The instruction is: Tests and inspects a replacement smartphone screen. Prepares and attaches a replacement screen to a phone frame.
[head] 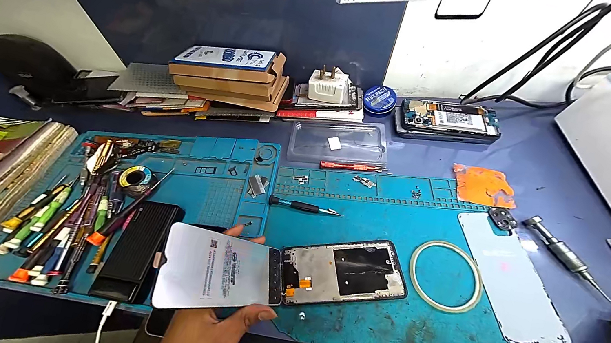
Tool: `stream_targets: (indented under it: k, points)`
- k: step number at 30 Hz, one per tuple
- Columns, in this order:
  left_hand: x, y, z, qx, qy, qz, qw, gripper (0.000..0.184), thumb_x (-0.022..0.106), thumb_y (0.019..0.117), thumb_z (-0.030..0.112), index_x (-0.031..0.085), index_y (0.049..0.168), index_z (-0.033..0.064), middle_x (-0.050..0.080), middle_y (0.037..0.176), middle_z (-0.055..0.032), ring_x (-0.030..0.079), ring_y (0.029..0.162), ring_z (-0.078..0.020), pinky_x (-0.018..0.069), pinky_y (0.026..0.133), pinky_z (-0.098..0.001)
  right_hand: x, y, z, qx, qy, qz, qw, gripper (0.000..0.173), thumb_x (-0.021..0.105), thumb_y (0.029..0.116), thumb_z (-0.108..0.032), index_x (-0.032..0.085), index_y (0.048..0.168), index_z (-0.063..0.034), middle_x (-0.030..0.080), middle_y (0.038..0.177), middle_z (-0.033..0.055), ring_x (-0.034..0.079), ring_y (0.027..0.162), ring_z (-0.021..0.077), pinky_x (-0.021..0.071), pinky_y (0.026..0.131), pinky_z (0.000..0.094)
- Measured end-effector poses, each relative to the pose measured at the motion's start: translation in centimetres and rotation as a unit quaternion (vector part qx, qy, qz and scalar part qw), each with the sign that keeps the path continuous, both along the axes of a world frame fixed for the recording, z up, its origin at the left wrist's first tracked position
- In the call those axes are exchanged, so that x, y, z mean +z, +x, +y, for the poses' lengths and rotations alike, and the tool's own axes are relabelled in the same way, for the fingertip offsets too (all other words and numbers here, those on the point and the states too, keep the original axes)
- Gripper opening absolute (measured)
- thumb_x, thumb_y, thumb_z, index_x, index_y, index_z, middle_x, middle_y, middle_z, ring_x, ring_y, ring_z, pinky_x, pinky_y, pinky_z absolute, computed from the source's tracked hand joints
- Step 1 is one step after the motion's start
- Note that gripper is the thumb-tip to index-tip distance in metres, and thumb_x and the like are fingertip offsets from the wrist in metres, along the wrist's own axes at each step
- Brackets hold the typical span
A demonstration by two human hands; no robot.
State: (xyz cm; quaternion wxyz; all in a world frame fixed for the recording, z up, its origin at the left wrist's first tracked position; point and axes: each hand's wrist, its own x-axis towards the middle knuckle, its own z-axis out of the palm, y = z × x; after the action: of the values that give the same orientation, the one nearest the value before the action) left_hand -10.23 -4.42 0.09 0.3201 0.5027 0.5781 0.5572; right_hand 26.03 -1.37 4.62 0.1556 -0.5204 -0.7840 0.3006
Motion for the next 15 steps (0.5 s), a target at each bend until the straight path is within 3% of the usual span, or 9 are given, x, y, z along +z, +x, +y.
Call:
stream_targets:
  k: [2,4,6,12,15]
  points:
    - [0.7,0.3,-0.2,0.028,-0.011,-0.009,1.0,0.073,0.086,0.0806,0.021,0.053,0.144,0.0049,0.074,0.122,-0.0032,0.075,0.103,-0.0179,0.0639,0.088,-0.0296,-0.3,-2.6,0.7,0.02,0.061,0.064,0.996,0.023,0.071,0.0983,-0.025,0.076,0.104,-0.0023,0.073,0.087,0.0139,0.07,0.078,0.0243,0.0583,0.071,0.0422]
    - [1.1,0.1,-0.3,0.024,-0.018,-0.039,0.999,0.082,0.082,0.0852,0.018,0.04,0.154,0.0064,0.072,0.129,-0.0056,0.074,0.108,-0.0216,0.063,0.092,-0.032,-0.9,-5.0,1.6,0.033,0.106,0.095,0.989,0.021,0.073,0.0965,-0.027,0.077,0.103,-0.0069,0.074,0.09,0.0088,0.07,0.083,0.0199,0.0589,0.073,0.0383]
    - [1.4,0.0,-0.4,0.021,-0.017,-0.065,0.998,0.083,0.08,0.0875,0.014,0.036,0.157,0.0083,0.071,0.129,-0.0082,0.074,0.109,-0.025,0.063,0.093,-0.0345,-1.7,-7.2,2.5,0.038,0.142,0.121,0.982,0.021,0.074,0.0952,-0.031,0.077,0.104,-0.0118,0.074,0.095,0.0043,0.07,0.089,0.0156,0.0594,0.075,0.0344]
    - [1.5,-0.8,-0.6,0.008,0.0,-0.12,0.993,0.07,0.068,0.0941,0.006,0.038,0.157,0.0106,0.068,0.133,-0.0156,0.074,0.105,-0.0344,0.065,0.087,-0.0424,-3.4,-10.4,4.2,0.056,0.199,0.137,0.969,0.021,0.071,0.094,-0.037,0.077,0.108,-0.0214,0.073,0.103,-0.0055,0.067,0.098,0.0085,0.0576,0.079,0.0282]
    - [1.6,-0.9,-0.5,0.013,0.003,-0.167,0.986,0.067,0.069,0.0935,0.005,0.041,0.155,0.0092,0.067,0.133,-0.0188,0.073,0.107,-0.038,0.0646,0.087,-0.0475,-3.5,-10.8,4.2,0.052,0.197,0.135,0.97,0.024,0.073,0.0922,-0.035,0.078,0.106,-0.0161,0.075,0.103,-0.0014,0.069,0.097,0.0118,0.0584,0.083,0.0328]
